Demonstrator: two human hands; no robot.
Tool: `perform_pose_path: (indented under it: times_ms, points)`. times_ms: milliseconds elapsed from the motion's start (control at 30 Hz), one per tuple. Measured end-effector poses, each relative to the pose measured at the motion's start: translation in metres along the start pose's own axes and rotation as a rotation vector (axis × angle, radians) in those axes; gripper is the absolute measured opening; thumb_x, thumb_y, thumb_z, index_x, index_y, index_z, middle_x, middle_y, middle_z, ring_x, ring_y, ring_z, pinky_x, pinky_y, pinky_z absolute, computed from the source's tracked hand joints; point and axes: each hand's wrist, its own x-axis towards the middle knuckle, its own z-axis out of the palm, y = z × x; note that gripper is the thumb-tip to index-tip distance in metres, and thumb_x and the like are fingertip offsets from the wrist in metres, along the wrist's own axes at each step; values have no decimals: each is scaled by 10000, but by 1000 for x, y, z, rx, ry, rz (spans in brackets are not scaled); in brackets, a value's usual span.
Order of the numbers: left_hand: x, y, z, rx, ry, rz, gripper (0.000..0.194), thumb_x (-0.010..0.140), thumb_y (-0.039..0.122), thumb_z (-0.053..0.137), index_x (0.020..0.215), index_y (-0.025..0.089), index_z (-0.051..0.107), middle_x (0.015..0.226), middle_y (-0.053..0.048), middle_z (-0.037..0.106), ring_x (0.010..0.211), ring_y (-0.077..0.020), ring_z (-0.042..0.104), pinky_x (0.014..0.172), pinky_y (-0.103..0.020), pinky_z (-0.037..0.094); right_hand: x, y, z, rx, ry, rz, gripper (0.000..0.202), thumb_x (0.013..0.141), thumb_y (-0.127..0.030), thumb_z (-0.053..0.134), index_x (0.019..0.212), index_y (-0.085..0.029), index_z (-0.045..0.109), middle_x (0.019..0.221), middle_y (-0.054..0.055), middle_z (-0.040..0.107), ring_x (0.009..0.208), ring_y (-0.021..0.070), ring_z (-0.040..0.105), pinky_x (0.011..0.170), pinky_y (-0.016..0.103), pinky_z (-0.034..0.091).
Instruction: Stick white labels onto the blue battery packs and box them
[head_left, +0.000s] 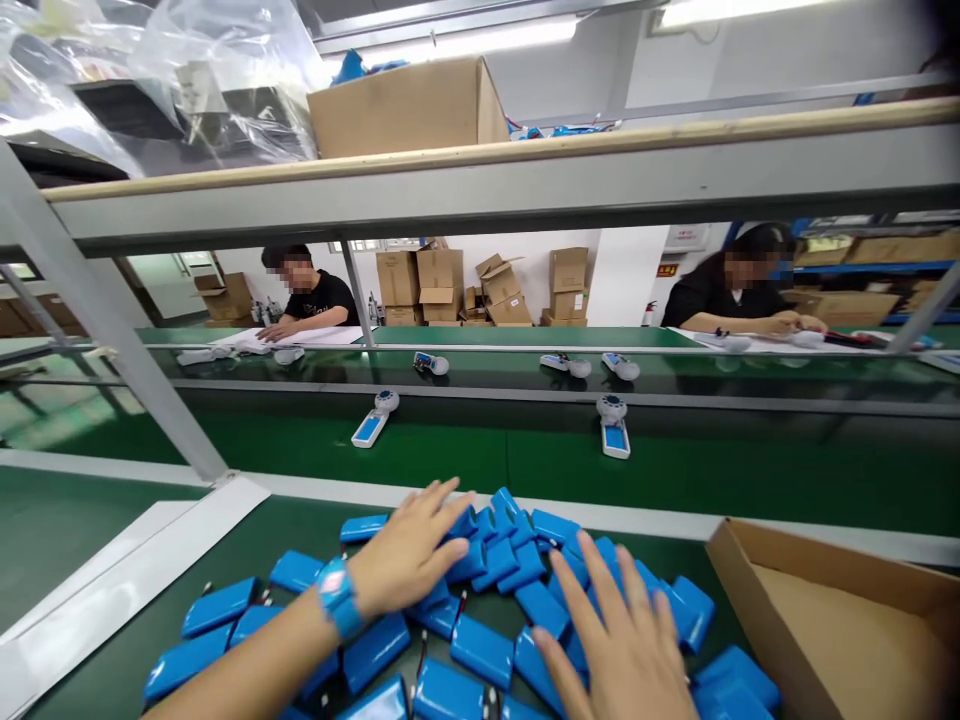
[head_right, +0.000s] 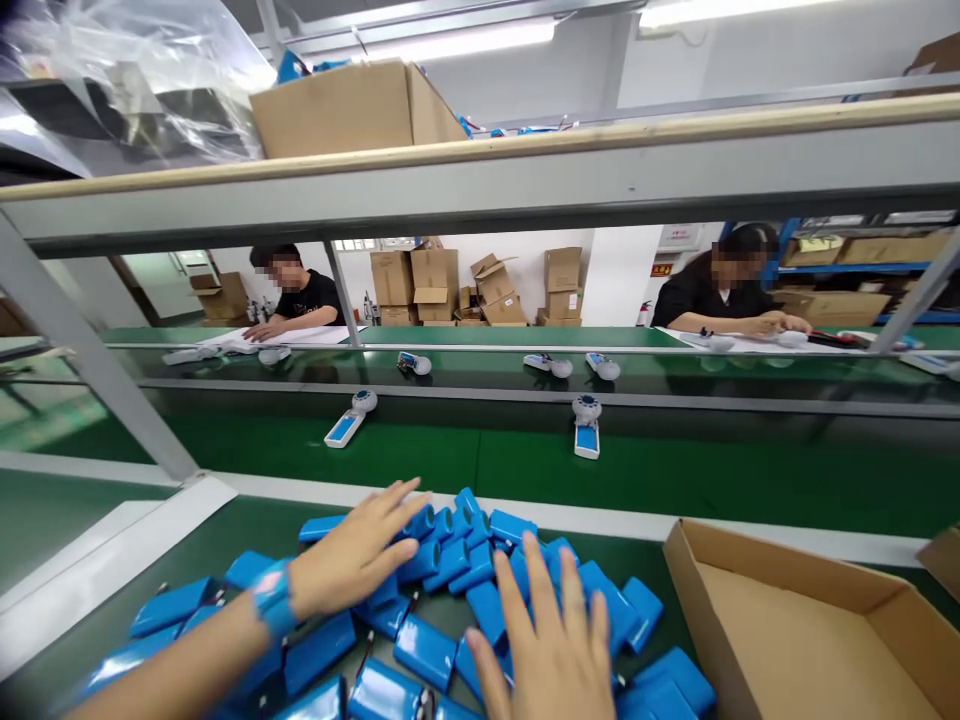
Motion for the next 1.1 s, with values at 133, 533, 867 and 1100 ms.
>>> perform_pose_path:
  times_ms: [133,533,867,1100]
  points:
    - [56,35,23,35,16,90,556,1027,444,385,1560,299,326,1578,-117,399,1404,-328,442,1142,-539,389,45,-9,-8,84,-274,-114,553,968,-505,423,1511,-428,350,1610,-75,150,1488,380,187,1177,677,206]
    - [-4,-33,-4,44,-147,161,799,901,767,432,1577,387,240,1643,-35,276,1499,-393,255,1198,-679,154,32,5,-14,99,-570,-52,849,879,-826,293,1556,-322,190,1607,1,-59,1452,374,-168,1168,686,-49]
    - [-21,-32,15,25,-28,-142,761,977,713,271,1604,292,177,1668,-125,138,1518,-430,146,1164,-721,146,51,-20,5,199,-520,-218,686,968,-675,378,1560,-393,176,1632,60,-45,1493,372,-58,1165,694,3]
    - [-48,-49,-8,-18,-129,-20,777,930,742,408,1581,415,140,1674,-14,112,1541,-352,94,1219,-631,100,51,6,-20,246,-580,-307,500,1011,-614,340,1497,-525,265,1612,-139,116,1506,300,30,1204,636,88]
